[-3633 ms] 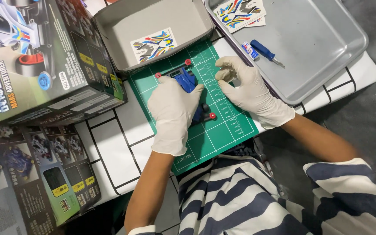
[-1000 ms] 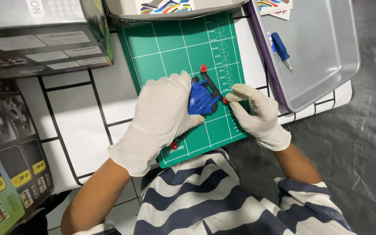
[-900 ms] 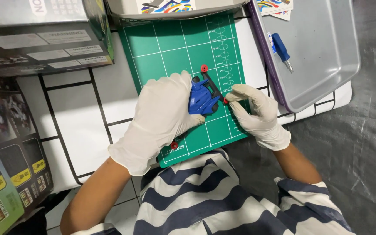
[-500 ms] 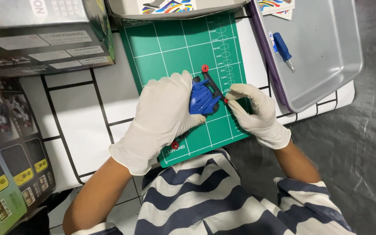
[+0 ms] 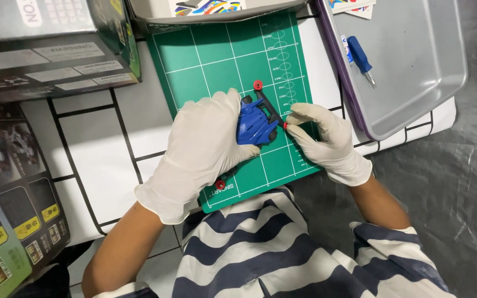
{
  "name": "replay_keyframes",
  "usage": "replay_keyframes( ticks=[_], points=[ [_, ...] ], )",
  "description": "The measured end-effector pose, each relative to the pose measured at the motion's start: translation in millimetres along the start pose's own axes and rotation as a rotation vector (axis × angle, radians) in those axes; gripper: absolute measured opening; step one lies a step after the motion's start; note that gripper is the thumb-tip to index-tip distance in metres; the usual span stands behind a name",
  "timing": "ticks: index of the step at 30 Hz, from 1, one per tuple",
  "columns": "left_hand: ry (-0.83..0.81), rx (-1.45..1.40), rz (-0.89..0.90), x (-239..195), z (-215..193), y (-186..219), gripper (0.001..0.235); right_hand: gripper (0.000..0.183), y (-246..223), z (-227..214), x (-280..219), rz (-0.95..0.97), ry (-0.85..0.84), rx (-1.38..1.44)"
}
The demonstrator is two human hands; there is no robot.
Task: The person assembles a blue toy car chassis on a green cutting mat. They attach four red wheels to the chassis by hand and then use a blue screwdriver to tighten the screws on each wheel. Finally, the person places the completed toy car into a gray box.
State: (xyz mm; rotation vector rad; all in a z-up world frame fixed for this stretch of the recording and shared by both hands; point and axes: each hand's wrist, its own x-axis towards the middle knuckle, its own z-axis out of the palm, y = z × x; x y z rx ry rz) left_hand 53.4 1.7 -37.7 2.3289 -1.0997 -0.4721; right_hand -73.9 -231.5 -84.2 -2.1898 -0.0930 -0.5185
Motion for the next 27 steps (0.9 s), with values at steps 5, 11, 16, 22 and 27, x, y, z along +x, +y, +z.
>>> replay_keyframes(
  ticks=[5,11,16,22,27],
  points=[
    [-0.057,0.242,-0.045,8.6,19.9,-2.9,0.083,0.040,3.7,-12.6,-6.9,-0.070,-0.162,-0.008],
    [-0.055,0.225,-0.048,8.0,18.7,-2.5,0.082,0.033,5.5,-15.7,1.8,-0.152,-0.173,0.027],
    [-0.033,0.233,-0.037,7.6,20.3,-2.8,0.081,0.033,-1.0,-24.6,18.0,-0.277,-0.341,-0.059],
    [-0.077,0.237,-0.058,7.8,16.1,0.2,0.085,0.019,-4.8,-26.1,26.1,-0.317,-0.438,-0.226],
    [-0.053,0.230,-0.054,7.3,18.3,-0.5,0.084,0.015,-2.6,-23.1,21.1,-0.285,-0.465,-0.270]
  ],
)
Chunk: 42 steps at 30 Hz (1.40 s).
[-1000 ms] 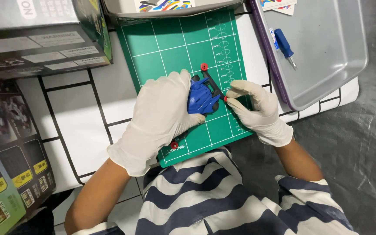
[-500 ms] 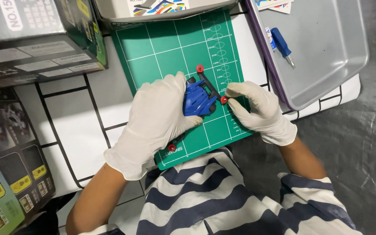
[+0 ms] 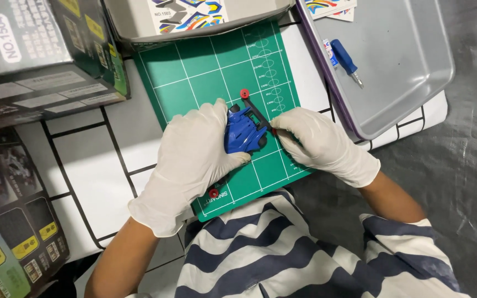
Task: The person assembles a blue toy car chassis on a green cutting mat. They attach four red wheels to the chassis by hand and then use a blue screwdriver to tighten the screws on each wheel. Finally, the person places the completed toy car into a gray box.
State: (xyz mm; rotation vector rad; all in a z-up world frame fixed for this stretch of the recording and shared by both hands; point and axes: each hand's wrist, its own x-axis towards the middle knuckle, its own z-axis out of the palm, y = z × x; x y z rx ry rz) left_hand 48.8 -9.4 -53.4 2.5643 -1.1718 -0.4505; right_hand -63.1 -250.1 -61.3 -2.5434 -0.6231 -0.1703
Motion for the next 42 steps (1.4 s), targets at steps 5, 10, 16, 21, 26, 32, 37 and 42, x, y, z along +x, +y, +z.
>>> replay_keyframes(
  ticks=[5,10,16,21,26,32,37,42],
  points=[
    [0.017,0.197,-0.019,-2.6,0.0,7.4,0.088,0.014,-27.9,13.1,-3.5,0.266,0.076,-0.021],
    [0.122,0.439,-0.006,-6.1,3.6,10.6,0.093,0.012,-50.4,37.0,1.5,0.554,0.208,-0.056],
    [0.100,0.428,-0.016,-7.2,1.7,10.4,0.095,0.014,-57.1,30.1,5.5,0.525,0.311,-0.021],
    [0.072,0.369,-0.001,-7.2,1.6,8.0,0.093,0.015,-48.6,23.3,1.4,0.403,0.295,0.087],
    [0.126,0.389,0.013,-7.8,6.9,6.7,0.097,0.014,-33.6,19.1,-0.9,0.222,0.279,0.142],
    [0.117,0.342,0.008,-7.5,5.7,7.0,0.094,0.015,-19.2,14.3,-6.4,0.114,0.144,0.028],
    [0.135,0.342,-0.005,-7.3,8.3,8.5,0.096,0.011,-34.5,8.8,2.8,0.186,0.127,0.021],
    [0.135,0.351,-0.017,-6.7,10.8,8.0,0.098,0.009,-47.3,20.9,3.3,0.433,0.171,-0.036]
  ],
)
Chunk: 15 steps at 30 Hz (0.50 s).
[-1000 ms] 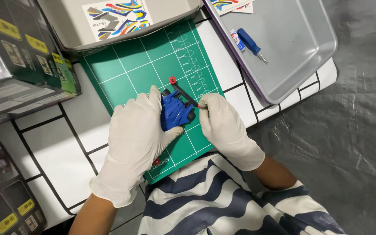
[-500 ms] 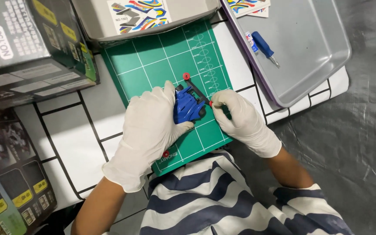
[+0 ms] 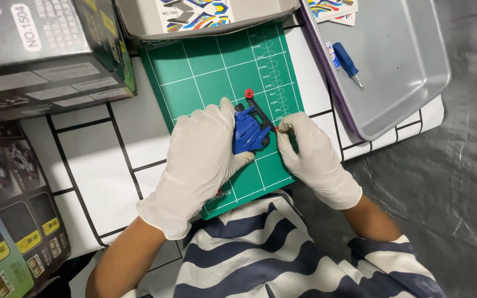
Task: The person assembles a blue toy car chassis on a green cutting mat. They attach four red wheels to the chassis by hand and then use a blue screwdriver to tighten the screws on each wheel. Finally, the person places the completed toy car into a gray box.
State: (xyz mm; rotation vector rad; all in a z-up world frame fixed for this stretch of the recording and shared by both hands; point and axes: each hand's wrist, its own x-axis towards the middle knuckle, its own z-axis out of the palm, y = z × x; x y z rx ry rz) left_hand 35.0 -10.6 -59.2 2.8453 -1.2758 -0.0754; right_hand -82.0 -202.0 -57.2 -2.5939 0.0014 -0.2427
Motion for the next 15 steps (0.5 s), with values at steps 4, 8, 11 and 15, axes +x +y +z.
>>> replay_keyframes(
  ticks=[4,8,11,15],
  points=[
    [0.033,0.039,-0.020,-0.9,-0.1,1.9,0.096,0.009,-7.4,11.3,-4.0,0.196,0.054,-0.008],
    [0.015,0.002,-0.025,-1.4,-2.8,1.0,0.094,0.008,-23.4,5.9,-0.5,0.273,0.156,0.054],
    [0.009,-0.039,-0.022,-3.0,-4.8,0.1,0.092,0.013,-30.4,-6.0,-0.4,0.243,0.227,0.136],
    [0.040,-0.017,-0.024,-3.1,0.4,1.5,0.095,0.016,-8.9,-16.9,0.6,-0.006,0.169,0.126]
  ],
)
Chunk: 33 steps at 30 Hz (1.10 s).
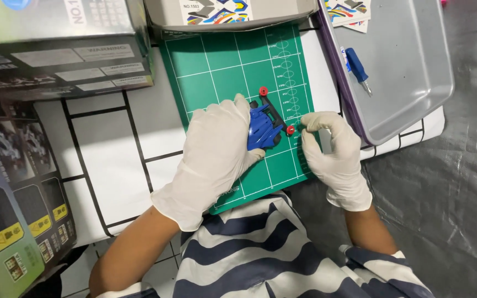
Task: The person assembles a blue toy car chassis on a green cutting mat. They attach four red wheels to the chassis by hand and then use a blue screwdriver to tighten the screws on each wheel. Finally, the person places the completed toy car into a gray box.
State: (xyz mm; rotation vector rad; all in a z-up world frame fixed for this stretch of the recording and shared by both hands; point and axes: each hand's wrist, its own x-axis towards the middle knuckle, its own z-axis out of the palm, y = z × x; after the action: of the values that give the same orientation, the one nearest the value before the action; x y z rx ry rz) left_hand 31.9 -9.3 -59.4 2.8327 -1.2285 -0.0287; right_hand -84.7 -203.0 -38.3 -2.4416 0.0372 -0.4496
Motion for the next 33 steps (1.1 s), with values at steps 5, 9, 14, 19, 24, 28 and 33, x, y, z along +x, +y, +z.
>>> replay_keyframes(
  ticks=[5,9,14,19,24,28,33],
  points=[
    [0.014,-0.024,0.006,0.1,-0.3,-1.5,0.094,0.015,14.2,-4.0,11.2,-0.188,-0.210,0.043],
    [-0.022,-0.038,0.019,1.1,-2.6,-1.8,0.092,0.017,14.1,-3.0,14.7,-0.224,-0.233,0.012],
    [0.003,0.021,0.028,1.8,-2.3,-1.4,0.096,0.017,-4.4,7.4,12.5,0.077,-0.110,0.047],
    [-0.027,0.095,0.023,2.6,-13.8,4.9,0.094,0.006,-36.1,-13.7,21.8,0.402,-0.129,0.058],
    [-0.022,0.165,-0.148,-11.3,-34.2,17.4,0.137,0.013,14.9,-85.5,38.5,0.409,0.234,-0.022],
    [0.043,0.172,-0.234,-17.6,-27.8,36.4,0.139,0.016,123.8,-115.7,103.1,0.401,0.020,-0.274],
    [0.000,0.227,-0.236,-12.3,-16.3,47.5,0.116,0.016,239.6,-109.8,148.8,-0.097,-0.092,-0.259]
  ],
)
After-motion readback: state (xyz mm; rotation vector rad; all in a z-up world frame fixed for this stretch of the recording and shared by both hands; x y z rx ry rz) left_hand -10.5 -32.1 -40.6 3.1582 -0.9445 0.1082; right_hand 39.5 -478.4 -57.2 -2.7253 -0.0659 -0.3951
